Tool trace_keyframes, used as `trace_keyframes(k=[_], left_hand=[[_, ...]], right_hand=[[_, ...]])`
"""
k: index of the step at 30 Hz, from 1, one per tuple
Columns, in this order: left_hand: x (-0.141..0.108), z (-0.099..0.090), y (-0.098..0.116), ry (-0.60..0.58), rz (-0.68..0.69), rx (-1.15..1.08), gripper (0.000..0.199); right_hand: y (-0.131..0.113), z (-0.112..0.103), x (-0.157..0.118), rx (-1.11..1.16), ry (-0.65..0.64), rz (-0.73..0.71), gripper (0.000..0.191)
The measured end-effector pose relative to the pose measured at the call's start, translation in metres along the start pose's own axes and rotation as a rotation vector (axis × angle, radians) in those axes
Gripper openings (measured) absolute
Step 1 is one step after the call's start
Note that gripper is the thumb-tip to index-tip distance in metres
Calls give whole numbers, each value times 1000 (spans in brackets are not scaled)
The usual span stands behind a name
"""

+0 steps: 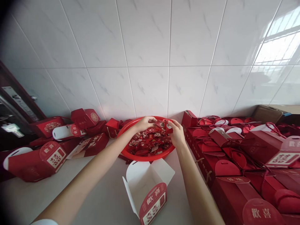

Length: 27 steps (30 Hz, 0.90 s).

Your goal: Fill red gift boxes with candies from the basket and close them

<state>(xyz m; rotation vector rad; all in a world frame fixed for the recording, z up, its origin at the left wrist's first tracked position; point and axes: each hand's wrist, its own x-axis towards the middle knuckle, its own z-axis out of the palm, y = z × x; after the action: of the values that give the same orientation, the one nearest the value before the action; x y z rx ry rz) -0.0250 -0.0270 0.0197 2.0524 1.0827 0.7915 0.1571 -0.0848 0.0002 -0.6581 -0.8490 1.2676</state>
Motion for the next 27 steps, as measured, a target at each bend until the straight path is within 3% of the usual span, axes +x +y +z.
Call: trace_keyframes(k=[3, 6, 9, 13, 16, 19, 25, 27], left_hand=[[-26, -12, 12, 68, 35, -198, 36], [-66, -14, 28, 23, 55, -347, 41], [-105, -16, 48, -174, 62, -243, 42], [-139, -21, 70, -171, 106, -49, 36], [-151, -23, 78, -143, 90, 22, 36], [-156, -23, 82, -152, 62, 100, 35], [-162, -18, 84, -379, -111, 417, 32], [-164, -17, 84, -435, -146, 493, 37]], right_hand=[[-24, 5, -12, -27, -76, -19, 31], [-55, 10, -34, -146, -192, -99, 21], [-84, 15, -62, -380, -370, -130, 14], [-107, 26, -91, -722, -687, -43, 14], [-110, 33, -103, -844, -879, 3, 15], [-107, 38, -106, -906, -941, -15, 16], [-97, 40, -104, -1040, -1127, -16, 18], [-94, 41, -103, -1085, -1129, -54, 19]])
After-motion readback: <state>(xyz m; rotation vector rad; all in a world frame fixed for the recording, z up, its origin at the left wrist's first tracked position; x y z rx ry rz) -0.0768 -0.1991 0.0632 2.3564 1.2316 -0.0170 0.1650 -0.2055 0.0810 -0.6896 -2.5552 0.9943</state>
